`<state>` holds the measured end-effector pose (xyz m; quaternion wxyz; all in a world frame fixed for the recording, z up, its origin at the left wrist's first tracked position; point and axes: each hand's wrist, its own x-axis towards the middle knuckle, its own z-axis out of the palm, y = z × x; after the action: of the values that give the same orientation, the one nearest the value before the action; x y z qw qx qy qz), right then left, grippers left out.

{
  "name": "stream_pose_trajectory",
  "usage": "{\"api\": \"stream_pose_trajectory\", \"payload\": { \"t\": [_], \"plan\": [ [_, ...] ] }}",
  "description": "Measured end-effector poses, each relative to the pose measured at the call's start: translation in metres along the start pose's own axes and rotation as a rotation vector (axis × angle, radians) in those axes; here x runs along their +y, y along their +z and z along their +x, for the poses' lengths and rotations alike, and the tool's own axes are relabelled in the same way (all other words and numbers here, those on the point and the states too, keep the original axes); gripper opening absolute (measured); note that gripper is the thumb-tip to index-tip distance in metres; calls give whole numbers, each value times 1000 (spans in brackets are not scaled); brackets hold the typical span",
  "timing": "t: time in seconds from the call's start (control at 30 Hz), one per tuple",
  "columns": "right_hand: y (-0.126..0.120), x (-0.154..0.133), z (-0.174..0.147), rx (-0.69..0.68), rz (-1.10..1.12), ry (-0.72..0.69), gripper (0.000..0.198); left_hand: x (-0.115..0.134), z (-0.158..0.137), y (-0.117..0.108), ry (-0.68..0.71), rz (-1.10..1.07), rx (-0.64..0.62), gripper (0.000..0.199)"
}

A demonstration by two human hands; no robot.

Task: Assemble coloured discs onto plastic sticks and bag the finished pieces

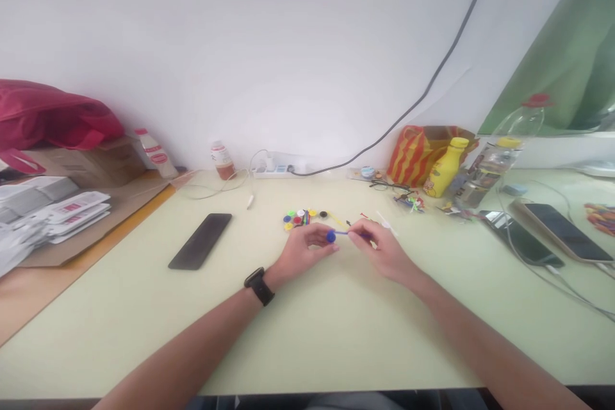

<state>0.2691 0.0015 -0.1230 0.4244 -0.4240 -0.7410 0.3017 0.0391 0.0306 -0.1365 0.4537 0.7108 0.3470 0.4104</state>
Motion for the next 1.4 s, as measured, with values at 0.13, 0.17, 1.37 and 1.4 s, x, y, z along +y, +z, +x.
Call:
{"api": "stream_pose_trajectory", "payload": {
  "t": [0.13, 0.17, 1.37, 1.4],
  "plan": [
    [9, -6, -5, -56, 2, -52, 22, 9, -4, 2, 44, -32, -104, 37],
    [10, -6, -6, -63, 17, -53, 22, 10, -4, 3, 57, -31, -107, 35],
    [12, 12, -3, -52, 223, 106, 30, 15, -8, 1, 187, 138, -131, 24],
    [12, 12, -2, -34, 234, 103, 32, 16, -8, 2, 150, 85, -158, 25]
  ]
}}
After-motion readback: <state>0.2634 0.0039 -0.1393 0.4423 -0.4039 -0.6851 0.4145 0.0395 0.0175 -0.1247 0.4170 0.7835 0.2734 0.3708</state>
